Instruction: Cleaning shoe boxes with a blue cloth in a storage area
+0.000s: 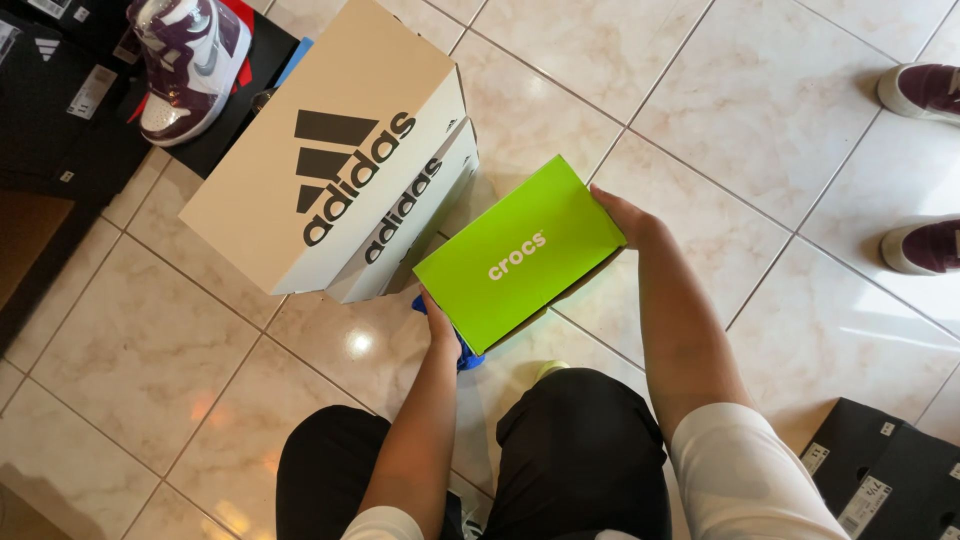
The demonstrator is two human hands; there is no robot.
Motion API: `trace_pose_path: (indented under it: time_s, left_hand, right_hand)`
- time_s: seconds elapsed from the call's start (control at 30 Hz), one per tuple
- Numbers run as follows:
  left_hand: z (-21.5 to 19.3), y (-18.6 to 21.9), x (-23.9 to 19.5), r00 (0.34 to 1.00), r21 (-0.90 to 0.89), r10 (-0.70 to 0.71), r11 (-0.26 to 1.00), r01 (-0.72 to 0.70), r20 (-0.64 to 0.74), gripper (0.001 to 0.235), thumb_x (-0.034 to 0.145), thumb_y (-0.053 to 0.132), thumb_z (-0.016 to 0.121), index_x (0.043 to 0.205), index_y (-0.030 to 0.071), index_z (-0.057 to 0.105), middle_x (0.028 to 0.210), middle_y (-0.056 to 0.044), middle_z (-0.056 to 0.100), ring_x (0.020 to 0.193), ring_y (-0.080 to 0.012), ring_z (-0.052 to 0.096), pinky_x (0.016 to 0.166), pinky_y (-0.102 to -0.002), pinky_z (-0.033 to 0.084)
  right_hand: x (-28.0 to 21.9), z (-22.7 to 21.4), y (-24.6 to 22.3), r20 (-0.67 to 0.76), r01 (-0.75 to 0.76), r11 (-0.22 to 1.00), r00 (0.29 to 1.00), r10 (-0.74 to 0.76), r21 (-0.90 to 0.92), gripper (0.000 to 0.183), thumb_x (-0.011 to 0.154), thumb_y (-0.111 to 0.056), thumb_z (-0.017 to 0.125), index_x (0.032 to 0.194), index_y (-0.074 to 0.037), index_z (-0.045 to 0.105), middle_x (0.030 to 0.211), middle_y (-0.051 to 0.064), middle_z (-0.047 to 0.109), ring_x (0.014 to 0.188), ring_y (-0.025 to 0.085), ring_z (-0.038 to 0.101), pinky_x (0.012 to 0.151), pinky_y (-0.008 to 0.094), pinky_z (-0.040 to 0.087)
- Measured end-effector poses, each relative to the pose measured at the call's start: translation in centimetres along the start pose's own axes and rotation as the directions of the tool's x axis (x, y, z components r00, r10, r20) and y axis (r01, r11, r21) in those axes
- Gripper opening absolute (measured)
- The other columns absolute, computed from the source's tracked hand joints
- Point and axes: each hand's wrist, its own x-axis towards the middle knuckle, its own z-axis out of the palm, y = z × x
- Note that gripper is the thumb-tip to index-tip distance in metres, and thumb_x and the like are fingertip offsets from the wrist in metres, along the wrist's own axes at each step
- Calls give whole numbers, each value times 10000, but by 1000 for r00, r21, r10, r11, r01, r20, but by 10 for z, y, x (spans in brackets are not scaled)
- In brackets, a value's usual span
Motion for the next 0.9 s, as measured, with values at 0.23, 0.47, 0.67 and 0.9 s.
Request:
trace_pose_path:
  time_s: [0.23, 0.47, 0.67, 0.9]
  left_hand:
    - [-18, -4, 8, 1000, 25, -21, 999, 21, 16, 1067, 871, 908, 320, 1651, 215, 96, 1700, -111, 91, 1544, -316, 149, 1273, -448, 155]
    - [-24, -13, 19, 998, 38, -56, 998, 55, 25, 1093, 853, 924, 329, 1650, 211, 105, 1694, -121, 119, 1532, -320, 187, 1262, -449, 188]
    - [-21, -14, 15, 992, 65, -119, 991, 116, 45, 1113, 840, 937, 335, 1650, 207, 112, 1689, -129, 142, 1523, -323, 217, 1253, -449, 214]
    - [-9, 8, -26, 981, 64, -188, 981, 185, 39, 1138, 822, 953, 343, 1649, 203, 121, 1683, -138, 170, 1511, -327, 255, 1242, -450, 247]
  right_hand:
    - [-46, 32, -15, -18, -52, 998, 998, 53, 27, 914, 896, -731, 636, 1415, 13, 525, 1376, 262, 573, 1264, 461, 559, 1099, 574, 382]
    - [-6, 24, 0, -39, -19, 999, 999, 18, -27, 990, 802, -801, 707, 1376, -7, 566, 1300, 239, 620, 1183, 434, 608, 1044, 579, 420]
    - [-11, 9, 10, -50, -45, 998, 998, 43, -41, 988, 814, -811, 692, 1375, -7, 567, 1283, 243, 627, 1171, 436, 617, 1032, 589, 429]
    - [-52, 3, -12, -48, -93, 992, 995, 89, -89, 1049, 809, -826, 657, 1449, -6, 515, 1363, 281, 577, 1213, 501, 579, 970, 668, 458]
